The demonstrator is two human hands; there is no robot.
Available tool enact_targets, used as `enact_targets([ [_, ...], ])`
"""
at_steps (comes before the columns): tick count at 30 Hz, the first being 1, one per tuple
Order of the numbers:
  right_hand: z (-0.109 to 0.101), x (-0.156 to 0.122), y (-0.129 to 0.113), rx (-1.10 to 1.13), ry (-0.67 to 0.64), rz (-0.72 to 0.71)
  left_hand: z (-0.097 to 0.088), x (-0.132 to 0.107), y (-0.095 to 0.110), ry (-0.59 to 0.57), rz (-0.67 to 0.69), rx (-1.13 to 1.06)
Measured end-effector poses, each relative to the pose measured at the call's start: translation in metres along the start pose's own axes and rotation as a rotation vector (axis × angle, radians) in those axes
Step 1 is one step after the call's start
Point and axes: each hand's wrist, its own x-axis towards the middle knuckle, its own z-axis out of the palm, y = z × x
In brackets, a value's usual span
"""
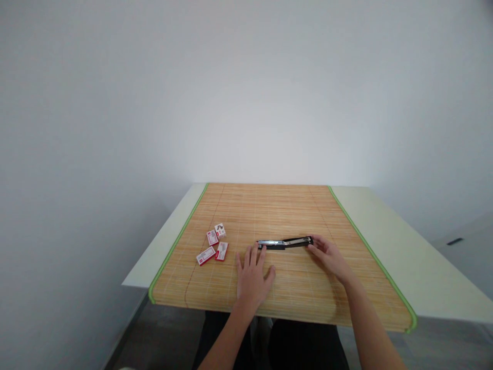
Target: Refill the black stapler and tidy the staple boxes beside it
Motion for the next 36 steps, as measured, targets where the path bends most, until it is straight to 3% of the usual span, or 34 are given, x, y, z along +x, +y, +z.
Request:
enact_targets([
  [5,0.011,-0.008,0.010,0.051,0.087,-0.001,0.001,0.001,-0.002,-0.008,0.010,-0.031],
  [15,0.030,-0.022,0.005,0.048,0.204,-0.029,0.000,0.001,-0.003,-0.011,0.009,-0.069],
  [22,0.050,-0.041,0.011,-0.085,0.343,-0.032,0.001,-0.003,-0.008,0.039,0.038,-0.122],
  [26,0.054,-0.047,0.010,-0.206,0.369,-0.054,-0.010,-0.009,-0.029,0.169,-0.059,-0.094],
  [31,0.055,-0.047,0.008,-0.224,0.384,-0.070,-0.038,-0.008,-0.079,0.349,-0.316,0.059],
  [36,0.055,-0.049,0.002,-0.206,0.365,-0.076,-0.050,-0.003,-0.104,0.334,-0.412,0.154],
])
